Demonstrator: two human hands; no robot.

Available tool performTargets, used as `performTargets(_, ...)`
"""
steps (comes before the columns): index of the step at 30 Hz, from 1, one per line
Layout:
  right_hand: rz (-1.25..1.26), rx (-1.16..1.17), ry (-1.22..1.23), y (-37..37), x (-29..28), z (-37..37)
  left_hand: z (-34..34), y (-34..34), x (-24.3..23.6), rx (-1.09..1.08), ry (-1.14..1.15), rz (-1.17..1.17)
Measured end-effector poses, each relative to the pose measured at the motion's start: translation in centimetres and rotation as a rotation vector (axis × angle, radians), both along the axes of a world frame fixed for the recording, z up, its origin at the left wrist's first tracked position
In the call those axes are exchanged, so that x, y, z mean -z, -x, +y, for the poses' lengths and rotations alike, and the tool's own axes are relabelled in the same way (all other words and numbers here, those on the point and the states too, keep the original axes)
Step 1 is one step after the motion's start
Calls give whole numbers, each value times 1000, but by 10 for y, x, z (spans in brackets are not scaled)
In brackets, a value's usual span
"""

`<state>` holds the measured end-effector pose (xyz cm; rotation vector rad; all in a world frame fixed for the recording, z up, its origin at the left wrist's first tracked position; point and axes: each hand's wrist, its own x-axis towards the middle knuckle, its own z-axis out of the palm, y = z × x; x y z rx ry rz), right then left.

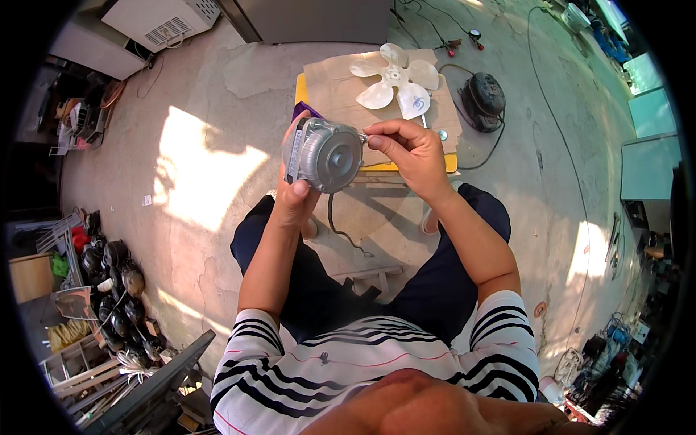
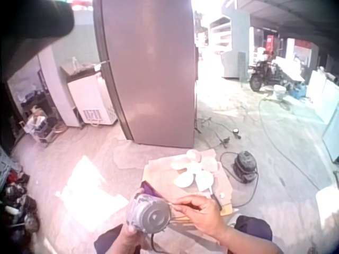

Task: The person holds two halves of a small motor casing, wipes the interior with a purple cloth, and سپس fits the two pieces together before inserting small screws by hand.

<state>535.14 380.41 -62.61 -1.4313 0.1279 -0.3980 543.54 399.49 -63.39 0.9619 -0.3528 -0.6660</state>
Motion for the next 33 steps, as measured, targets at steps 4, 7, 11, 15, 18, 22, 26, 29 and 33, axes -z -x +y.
performTargets(4,-2,-17,-43,0,-1,1,-1,0,1,10,-19,-37)
performTargets(7,6,-27,-57,1,-2,1,-1,-1,2,9,-27,-73)
performTargets(11,15,0,39,2,-3,1,0,-1,3,7,-19,-61)
performTargets(15,-36,48,142,1,-3,4,3,-1,5,62,47,32)
performTargets(18,-101,95,332,1,-7,3,7,-1,6,103,98,107)
performTargets(22,-93,138,396,2,-4,2,5,1,3,105,81,111)
performTargets(26,-93,187,457,1,-6,3,2,0,0,105,61,89)
performTargets(29,-141,198,481,2,-14,10,0,-2,-1,81,52,72)
performTargets(33,-268,186,742,-1,-3,-1,2,-4,-2,76,52,65)
